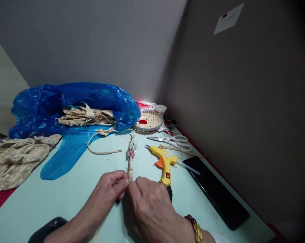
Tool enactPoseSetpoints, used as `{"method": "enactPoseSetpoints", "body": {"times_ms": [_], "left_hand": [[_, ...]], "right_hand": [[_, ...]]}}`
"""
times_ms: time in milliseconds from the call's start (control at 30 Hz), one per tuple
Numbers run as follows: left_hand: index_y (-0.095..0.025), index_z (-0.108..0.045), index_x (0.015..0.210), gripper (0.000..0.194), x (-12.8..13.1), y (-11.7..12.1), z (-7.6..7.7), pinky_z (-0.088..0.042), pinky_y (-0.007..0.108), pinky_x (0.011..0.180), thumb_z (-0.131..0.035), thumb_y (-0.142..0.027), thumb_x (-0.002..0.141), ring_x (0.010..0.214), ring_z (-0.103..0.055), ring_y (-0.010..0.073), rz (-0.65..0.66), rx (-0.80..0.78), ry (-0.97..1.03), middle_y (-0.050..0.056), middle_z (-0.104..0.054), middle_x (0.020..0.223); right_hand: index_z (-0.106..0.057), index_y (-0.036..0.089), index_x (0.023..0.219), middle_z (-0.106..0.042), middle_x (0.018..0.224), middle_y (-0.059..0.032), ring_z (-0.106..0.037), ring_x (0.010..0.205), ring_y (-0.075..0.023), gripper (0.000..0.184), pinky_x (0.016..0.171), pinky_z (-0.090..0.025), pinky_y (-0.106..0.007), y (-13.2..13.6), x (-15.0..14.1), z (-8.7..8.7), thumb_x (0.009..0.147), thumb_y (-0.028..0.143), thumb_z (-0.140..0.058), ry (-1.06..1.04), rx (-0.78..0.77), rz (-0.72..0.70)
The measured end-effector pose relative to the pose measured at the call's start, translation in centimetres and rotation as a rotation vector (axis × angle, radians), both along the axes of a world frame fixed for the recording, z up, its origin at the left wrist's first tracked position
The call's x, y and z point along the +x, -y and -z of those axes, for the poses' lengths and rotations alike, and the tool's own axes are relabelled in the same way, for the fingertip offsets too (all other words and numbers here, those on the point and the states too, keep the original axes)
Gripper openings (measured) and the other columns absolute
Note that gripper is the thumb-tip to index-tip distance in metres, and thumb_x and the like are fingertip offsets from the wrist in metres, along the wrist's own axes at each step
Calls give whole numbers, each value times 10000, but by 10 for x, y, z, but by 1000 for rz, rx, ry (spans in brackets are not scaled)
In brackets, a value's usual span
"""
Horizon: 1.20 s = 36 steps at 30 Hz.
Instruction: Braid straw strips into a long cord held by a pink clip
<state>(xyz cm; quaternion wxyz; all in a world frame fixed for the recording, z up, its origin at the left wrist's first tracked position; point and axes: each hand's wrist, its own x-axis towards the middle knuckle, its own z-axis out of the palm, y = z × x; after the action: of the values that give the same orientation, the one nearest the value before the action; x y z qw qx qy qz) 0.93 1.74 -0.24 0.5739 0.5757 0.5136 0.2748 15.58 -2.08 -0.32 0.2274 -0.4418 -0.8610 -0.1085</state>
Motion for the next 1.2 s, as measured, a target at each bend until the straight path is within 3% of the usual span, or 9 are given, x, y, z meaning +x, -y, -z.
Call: {"method": "enactPoseSetpoints", "body": {"times_ms": [200,267,333,400,500,600,700,900,1200], "left_hand": [[-182,-494,646,316,-5,2,-1,-147,224,460,-602,-448,778,487,-226,80,-15,-85,174,-96,-317,527],[-182,-499,660,303,-7,1,-1,-127,228,454,-615,-437,774,478,-208,75,-16,-109,181,-101,-320,514],[-180,-509,666,303,-11,0,-1,-113,232,448,-608,-442,781,466,-198,72,-30,-114,170,-102,-328,504],[-175,-530,676,296,-14,-1,-1,-111,232,446,-609,-439,784,460,-206,70,-37,-105,152,-99,-341,501],[-169,-550,692,274,-16,-3,-3,-120,231,454,-595,-417,801,461,-218,70,-33,-91,118,-95,-357,503],[-168,-554,696,273,-17,-3,-3,-142,225,456,-600,-419,793,463,-234,72,-13,-76,100,-95,-364,501],[-169,-554,673,266,-16,-5,-3,-164,220,460,-596,-404,790,468,-264,78,19,-30,76,-88,-395,497],[-168,-620,716,232,-13,-3,-7,-307,220,559,-565,-373,809,578,-439,128,94,68,-13,-56,-488,556],[-215,-579,708,286,-10,8,-9,-370,270,632,-421,-361,896,659,-551,190,120,368,-444,5,-632,697]], "right_hand": [[-578,120,853,-565,643,-64,-481,545,-203,185,472,-282,-321,1,-6,6,818,54,-408,28,95,-128],[-593,134,812,-583,657,-61,-496,560,-191,173,483,-297,-317,1,-3,1,871,144,-430,-52,-30,-192],[-596,158,756,-593,661,-37,-506,563,-154,237,507,-323,-293,-1,5,-9,918,251,-449,-203,-263,-170],[-581,172,668,-568,601,0,-492,534,-113,339,520,-327,-260,-8,14,-20,950,298,-441,-401,-451,-18],[-638,175,744,-618,673,3,-536,611,-116,285,572,-349,-245,-21,25,-30,934,337,-500,-601,-513,155],[-660,195,927,-667,818,-5,-576,726,-138,218,635,-380,-241,-29,25,-29,920,370,-529,-639,-716,65],[-629,182,889,-629,707,8,-549,651,-123,237,599,-367,-226,-28,19,-23,941,364,-487,-638,-906,-42],[-592,174,881,-612,788,-12,-523,730,-136,202,631,-354,-227,-25,16,-17,952,292,-445,-600,-883,-36],[-598,148,705,-484,581,37,-400,562,-95,172,519,-288,-214,-29,5,-3,842,224,-527,-812,-890,79]]}}
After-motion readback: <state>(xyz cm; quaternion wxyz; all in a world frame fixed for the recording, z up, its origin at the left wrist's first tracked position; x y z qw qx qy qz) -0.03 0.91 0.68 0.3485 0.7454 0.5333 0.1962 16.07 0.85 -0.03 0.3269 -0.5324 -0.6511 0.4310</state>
